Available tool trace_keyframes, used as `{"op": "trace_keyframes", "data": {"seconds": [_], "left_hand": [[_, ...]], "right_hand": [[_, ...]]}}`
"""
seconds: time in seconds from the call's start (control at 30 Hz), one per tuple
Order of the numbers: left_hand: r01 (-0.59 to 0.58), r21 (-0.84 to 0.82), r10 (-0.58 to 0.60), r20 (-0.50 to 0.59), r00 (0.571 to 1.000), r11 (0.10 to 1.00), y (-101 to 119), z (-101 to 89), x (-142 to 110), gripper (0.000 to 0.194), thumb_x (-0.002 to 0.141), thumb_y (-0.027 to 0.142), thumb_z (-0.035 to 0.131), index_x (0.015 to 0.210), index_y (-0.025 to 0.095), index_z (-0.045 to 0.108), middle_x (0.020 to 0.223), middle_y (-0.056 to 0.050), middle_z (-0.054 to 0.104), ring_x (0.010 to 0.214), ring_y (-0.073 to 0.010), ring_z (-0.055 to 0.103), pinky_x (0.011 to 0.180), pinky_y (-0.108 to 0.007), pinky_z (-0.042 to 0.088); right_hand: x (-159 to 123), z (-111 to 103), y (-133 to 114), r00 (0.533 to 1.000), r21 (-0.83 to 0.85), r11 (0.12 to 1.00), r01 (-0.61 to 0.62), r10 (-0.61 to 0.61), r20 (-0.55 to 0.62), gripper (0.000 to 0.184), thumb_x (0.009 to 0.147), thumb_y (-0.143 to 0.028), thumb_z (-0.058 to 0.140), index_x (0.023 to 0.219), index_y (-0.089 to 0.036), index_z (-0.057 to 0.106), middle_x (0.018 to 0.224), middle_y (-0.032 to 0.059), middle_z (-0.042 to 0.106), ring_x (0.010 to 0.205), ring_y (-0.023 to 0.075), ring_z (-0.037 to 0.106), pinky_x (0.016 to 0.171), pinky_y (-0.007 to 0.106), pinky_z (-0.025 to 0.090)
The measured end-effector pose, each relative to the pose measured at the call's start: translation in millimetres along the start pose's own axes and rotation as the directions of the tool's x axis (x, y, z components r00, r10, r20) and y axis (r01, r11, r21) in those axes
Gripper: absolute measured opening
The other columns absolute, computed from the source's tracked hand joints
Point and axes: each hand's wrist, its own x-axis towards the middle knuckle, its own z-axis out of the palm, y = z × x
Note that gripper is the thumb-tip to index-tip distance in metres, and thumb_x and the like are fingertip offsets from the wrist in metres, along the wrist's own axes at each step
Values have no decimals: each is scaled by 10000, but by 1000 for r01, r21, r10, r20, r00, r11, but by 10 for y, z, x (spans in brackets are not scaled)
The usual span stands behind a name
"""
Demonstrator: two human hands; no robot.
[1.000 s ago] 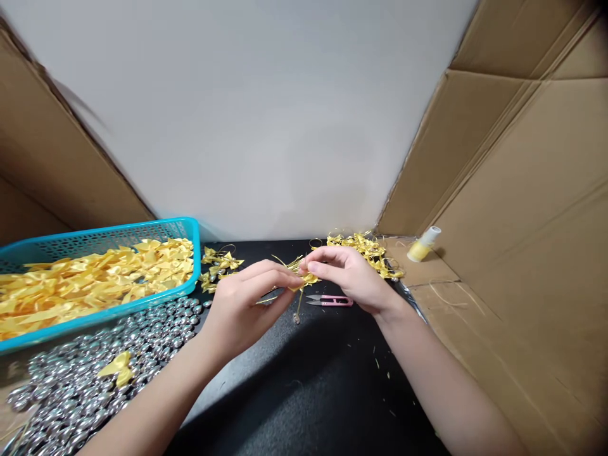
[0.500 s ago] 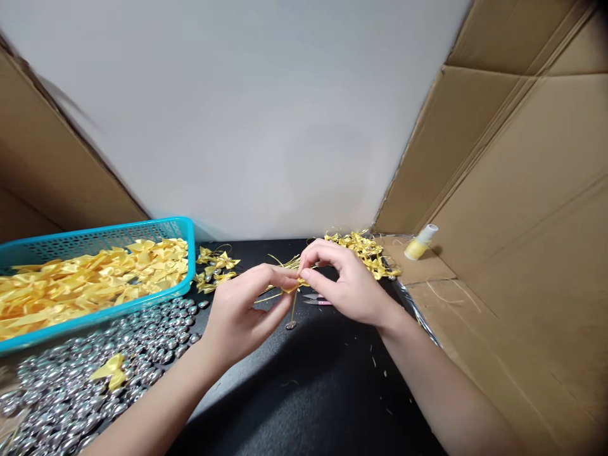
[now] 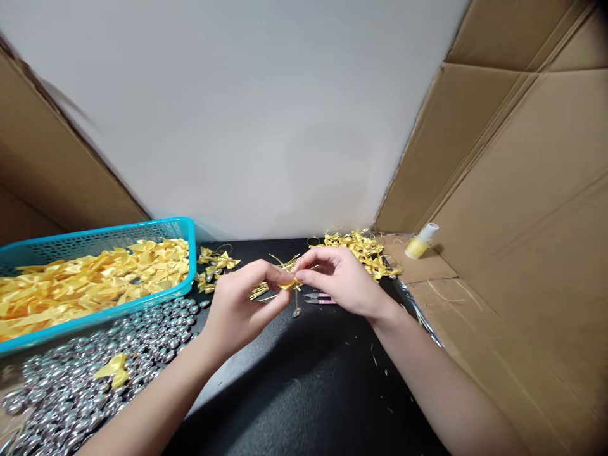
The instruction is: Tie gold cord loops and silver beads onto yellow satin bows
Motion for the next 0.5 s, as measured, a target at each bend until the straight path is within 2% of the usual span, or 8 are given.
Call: {"op": "trace_keyframes", "data": {"seconds": [0.13, 0.27, 0.4, 0.5], "left_hand": [[-23, -3, 23, -25, 999, 1000, -6, -10, 13, 77, 767, 111, 637, 741, 176, 603, 702, -1, 706, 616, -114, 666, 575, -204, 533], [-114, -25, 113, -37, 993, 993, -42, 0, 10, 127, 755, 79, 649, 720, 182, 583, 691, 0, 691, 624, -111, 656, 589, -207, 532], [-228, -70, 234, 93, 968, 971, -67, 66, -19, 156, 772, 51, 621, 707, 190, 595, 677, -3, 691, 632, -119, 649, 620, -228, 534], [-195, -147, 219, 173, 960, 970, -65, 123, -40, 146, 789, 62, 598, 726, 192, 617, 698, -15, 711, 656, -128, 662, 638, -237, 542]], "right_hand": [[-3, 105, 43, 995, 53, 997, 54, -50, -84, 36, 764, -208, 668, 755, -184, 643, 778, 7, 667, 754, 135, 629, 759, 306, 527], [-12, 183, 57, 987, 84, 994, 69, -56, -148, 36, 763, -204, 657, 765, -188, 625, 762, -1, 644, 730, 124, 608, 747, 297, 516], [5, 125, 20, 974, 141, 986, 91, -58, -220, 60, 765, -211, 672, 784, -195, 616, 784, 2, 643, 758, 124, 594, 768, 293, 510], [36, 29, 4, 967, 166, 982, 91, -47, -252, 98, 761, -231, 704, 788, -196, 617, 794, 0, 635, 777, 122, 590, 803, 297, 512]]}}
